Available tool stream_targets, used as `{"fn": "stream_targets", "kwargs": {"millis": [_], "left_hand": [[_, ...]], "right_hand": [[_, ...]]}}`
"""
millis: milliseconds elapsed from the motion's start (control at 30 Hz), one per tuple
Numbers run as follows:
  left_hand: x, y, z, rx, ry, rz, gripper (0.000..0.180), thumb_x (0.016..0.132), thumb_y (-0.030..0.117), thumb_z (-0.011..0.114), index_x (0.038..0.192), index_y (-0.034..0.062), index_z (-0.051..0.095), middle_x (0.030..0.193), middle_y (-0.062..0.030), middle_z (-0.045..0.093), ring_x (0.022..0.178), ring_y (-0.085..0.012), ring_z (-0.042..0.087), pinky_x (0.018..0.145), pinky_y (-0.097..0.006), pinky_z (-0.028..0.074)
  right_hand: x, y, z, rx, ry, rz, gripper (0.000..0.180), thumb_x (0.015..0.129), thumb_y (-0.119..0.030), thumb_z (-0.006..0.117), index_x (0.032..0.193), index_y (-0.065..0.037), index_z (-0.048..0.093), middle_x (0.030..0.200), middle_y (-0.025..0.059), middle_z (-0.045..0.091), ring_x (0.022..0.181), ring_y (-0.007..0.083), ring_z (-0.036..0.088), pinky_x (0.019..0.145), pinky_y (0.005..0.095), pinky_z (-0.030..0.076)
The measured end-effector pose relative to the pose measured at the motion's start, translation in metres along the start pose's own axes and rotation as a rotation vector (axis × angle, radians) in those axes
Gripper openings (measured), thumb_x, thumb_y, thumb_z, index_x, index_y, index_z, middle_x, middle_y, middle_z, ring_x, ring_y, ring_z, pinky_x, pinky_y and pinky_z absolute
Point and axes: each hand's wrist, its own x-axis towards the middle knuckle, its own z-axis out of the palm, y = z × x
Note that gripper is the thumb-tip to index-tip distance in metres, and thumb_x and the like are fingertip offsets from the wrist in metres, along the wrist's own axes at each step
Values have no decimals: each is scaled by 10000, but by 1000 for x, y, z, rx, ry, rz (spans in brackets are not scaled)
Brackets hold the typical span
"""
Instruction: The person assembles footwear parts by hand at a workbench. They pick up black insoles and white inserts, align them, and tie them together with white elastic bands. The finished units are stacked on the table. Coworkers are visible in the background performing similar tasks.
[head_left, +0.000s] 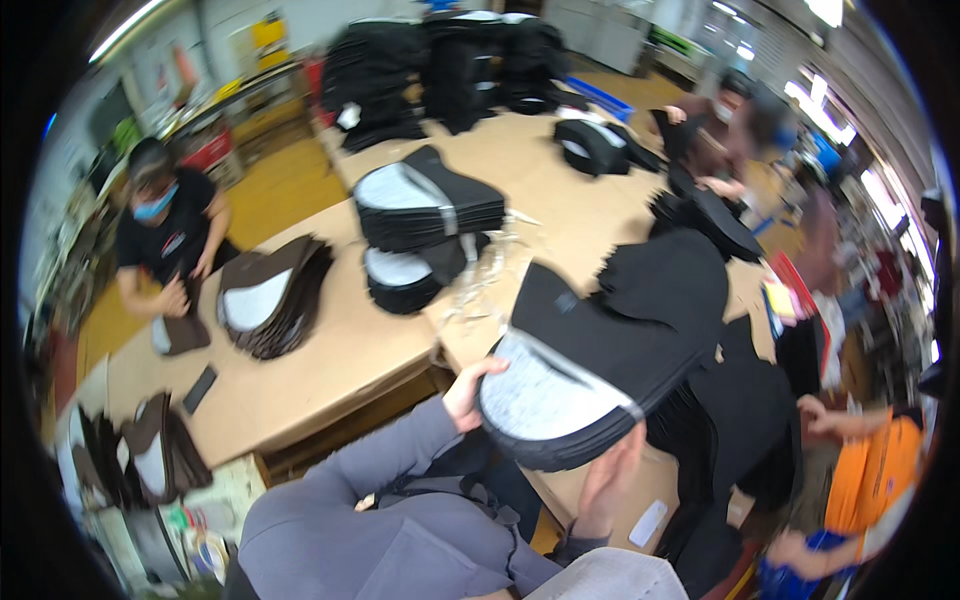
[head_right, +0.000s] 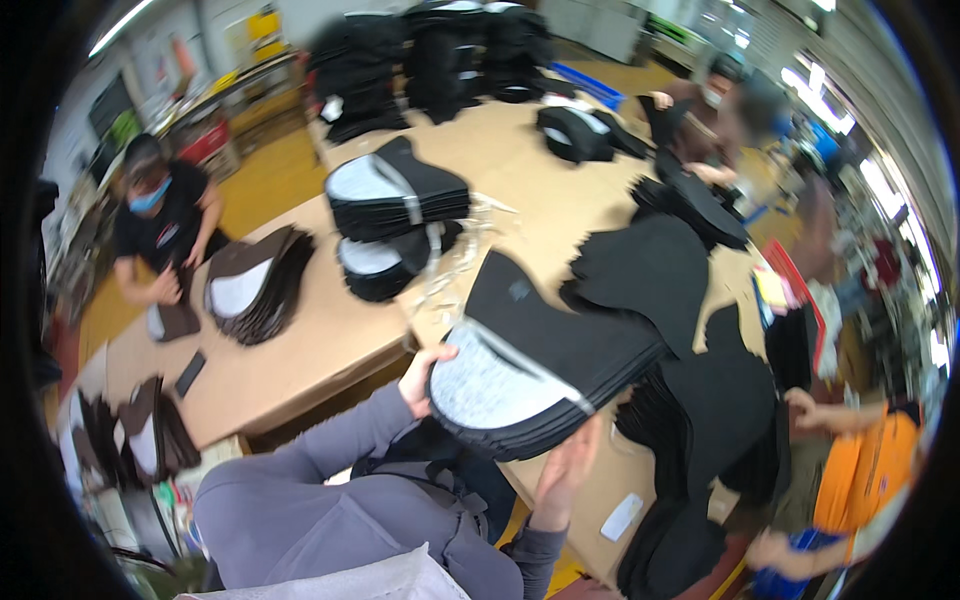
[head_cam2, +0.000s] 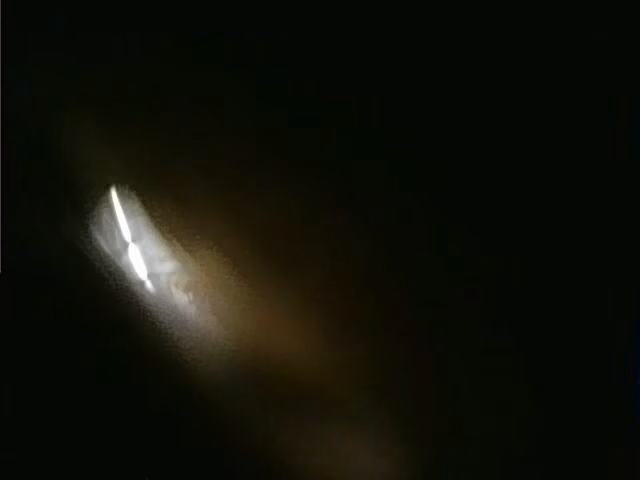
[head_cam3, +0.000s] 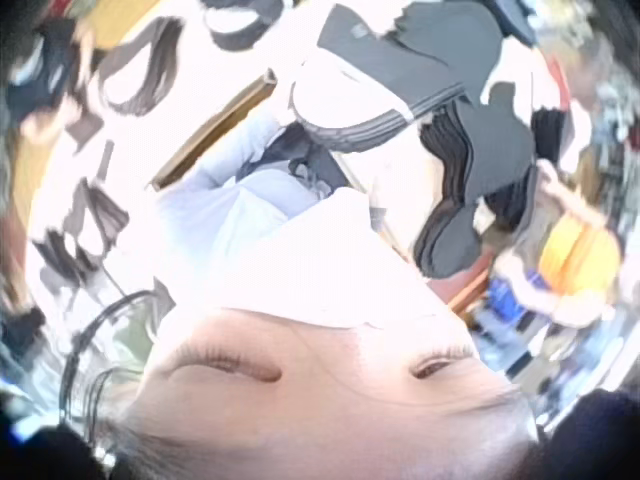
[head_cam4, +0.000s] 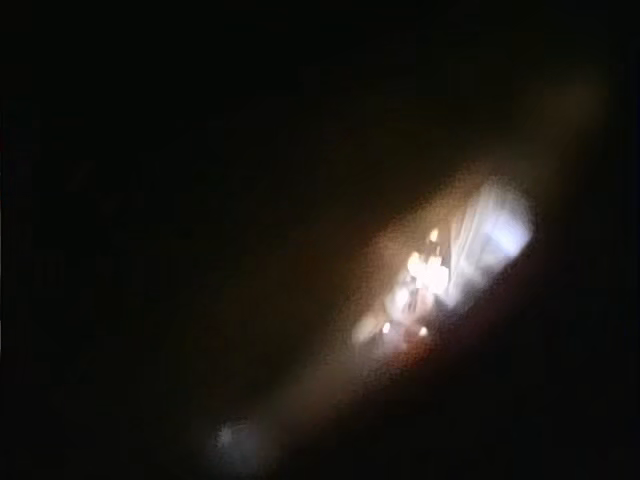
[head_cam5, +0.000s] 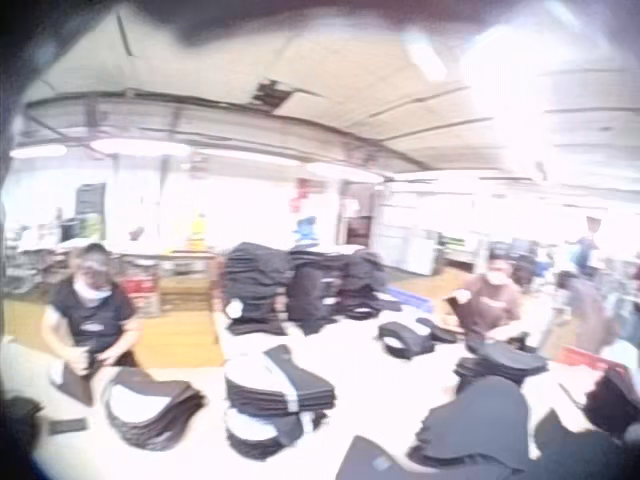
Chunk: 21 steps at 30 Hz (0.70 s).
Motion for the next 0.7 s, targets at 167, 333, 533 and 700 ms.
{"fn": "stream_targets", "kwargs": {"millis": [167,333,533,700], "left_hand": [[-24,104,75,-58,124,502,453,813,366,654,1186,114,606,1177,-69,638,1099,-235,609,970,-415,481],[-34,277,89,160,-90,697,538,819,402,687,1254,97,597,1226,-125,636,1106,-286,615,987,-465,473],[-16,362,46,401,112,676,497,856,375,655,1228,48,606,1158,-115,678,1038,-267,656,953,-403,502],[9,326,-14,237,294,473,638,792,432,694,1277,41,557,1219,-116,644,1111,-272,617,955,-417,495]], "right_hand": [[27,2,5,-245,-179,141,430,936,-158,593,1322,-3,486,1283,169,559,1067,228,588,962,367,434],[9,23,-40,-324,-98,413,347,942,-146,594,1247,12,549,1190,161,619,1017,211,602,930,344,459],[-19,64,-124,-384,128,608,331,956,-155,600,1225,29,542,1061,149,657,923,180,629,843,299,508],[-22,75,-136,-313,270,525,275,970,-129,575,1194,23,527,940,149,662,787,173,651,747,277,544]]}}
